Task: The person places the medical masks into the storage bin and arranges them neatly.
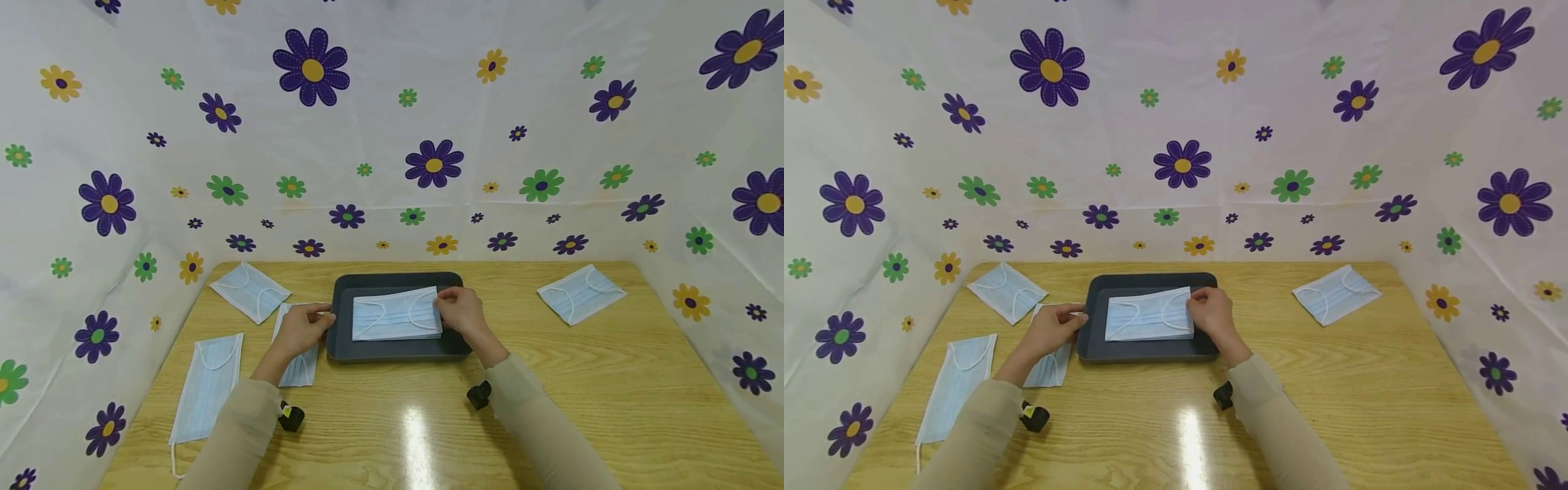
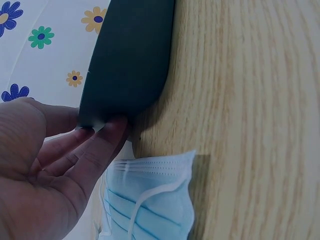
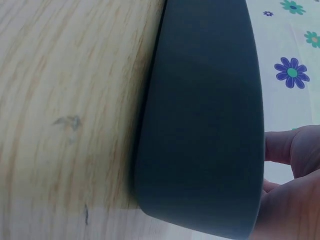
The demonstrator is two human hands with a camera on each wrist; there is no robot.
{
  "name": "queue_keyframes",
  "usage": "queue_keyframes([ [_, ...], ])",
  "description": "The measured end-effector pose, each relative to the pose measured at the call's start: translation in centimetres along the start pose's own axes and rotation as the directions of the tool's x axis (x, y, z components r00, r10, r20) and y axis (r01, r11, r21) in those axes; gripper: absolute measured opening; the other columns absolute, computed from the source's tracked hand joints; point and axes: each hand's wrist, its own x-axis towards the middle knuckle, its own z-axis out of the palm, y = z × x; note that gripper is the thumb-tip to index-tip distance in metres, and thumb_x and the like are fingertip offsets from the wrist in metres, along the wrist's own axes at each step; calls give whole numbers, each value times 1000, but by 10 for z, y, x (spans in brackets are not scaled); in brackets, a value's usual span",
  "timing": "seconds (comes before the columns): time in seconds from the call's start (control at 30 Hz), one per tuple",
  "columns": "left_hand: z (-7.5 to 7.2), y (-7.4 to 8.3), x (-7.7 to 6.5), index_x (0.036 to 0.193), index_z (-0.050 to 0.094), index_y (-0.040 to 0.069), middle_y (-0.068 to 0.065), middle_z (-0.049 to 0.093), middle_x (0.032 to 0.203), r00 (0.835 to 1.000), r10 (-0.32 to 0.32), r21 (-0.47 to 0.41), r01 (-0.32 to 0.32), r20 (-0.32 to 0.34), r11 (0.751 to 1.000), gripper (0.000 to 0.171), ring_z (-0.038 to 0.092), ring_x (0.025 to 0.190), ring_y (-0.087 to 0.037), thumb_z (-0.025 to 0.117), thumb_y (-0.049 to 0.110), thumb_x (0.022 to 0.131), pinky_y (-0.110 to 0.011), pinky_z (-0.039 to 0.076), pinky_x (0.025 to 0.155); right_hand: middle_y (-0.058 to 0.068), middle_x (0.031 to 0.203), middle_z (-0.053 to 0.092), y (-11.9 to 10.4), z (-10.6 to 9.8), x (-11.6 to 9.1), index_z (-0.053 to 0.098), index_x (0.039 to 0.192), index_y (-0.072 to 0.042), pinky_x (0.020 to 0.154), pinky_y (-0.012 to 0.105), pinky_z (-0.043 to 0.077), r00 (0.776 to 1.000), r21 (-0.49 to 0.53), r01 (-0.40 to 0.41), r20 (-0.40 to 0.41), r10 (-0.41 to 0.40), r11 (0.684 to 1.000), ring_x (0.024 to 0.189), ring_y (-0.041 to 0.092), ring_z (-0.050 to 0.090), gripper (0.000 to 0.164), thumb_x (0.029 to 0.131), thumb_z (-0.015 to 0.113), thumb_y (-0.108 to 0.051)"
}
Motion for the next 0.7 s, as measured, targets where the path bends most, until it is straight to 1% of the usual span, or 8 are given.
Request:
queue_keyframes([
  [0.07, 0, -1, 0, 143, 64, 0, -26, 75, 120, 1000, -1, 1, 1, 2, 1000, 41, 75, 84, -19, 64, 20, 106, -32, 59, 69, 25, 108, 75, 2, 0, 0, 72, 117, 8, 68, 33, 64, 1000, -18, 18, -1, -18, 1000, 82, 26, 74, 26, 100, 65, -11],
  [0.2, 0, -1, 0, 143, 64, -1, -26, 76, 120, 1000, 0, -2, 0, 9, 1000, 41, 74, 80, -17, 64, 19, 106, -30, 57, 67, 25, 102, 75, 4, 0, -1, 72, 116, 10, 65, 33, 62, 998, -57, 65, 3, -65, 996, 73, 25, 74, 28, 99, 65, -10],
  [0.3, 0, 0, 0, 142, 64, -1, -26, 75, 121, 1000, 4, -4, -4, 12, 1000, 41, 74, 79, -17, 63, 19, 106, -30, 57, 66, 25, 101, 75, 4, 0, -3, 72, 116, 11, 64, 32, 60, 996, -84, 88, 8, -87, 993, 70, 25, 74, 29, 98, 64, -10],
  [0.43, 0, -1, 1, 142, 64, -1, -26, 76, 120, 1000, 0, 4, 0, 8, 1000, 41, 73, 77, -17, 64, 20, 106, -30, 56, 66, 26, 103, 76, 3, -1, -4, 72, 117, 12, 66, 34, 59, 994, -116, 106, 13, -105, 988, 75, 27, 74, 30, 98, 63, -10],
  [0.7, -1, -1, 1, 143, 63, -1, -25, 76, 117, 1000, 1, -4, -1, 13, 1000, 42, 72, 75, -16, 63, 19, 107, -29, 56, 66, 27, 108, 75, 1, -3, -6, 72, 117, 12, 75, 43, 61, 991, -185, 136, 30, -133, 973, 90, 35, 73, 30, 98, 63, -11],
])
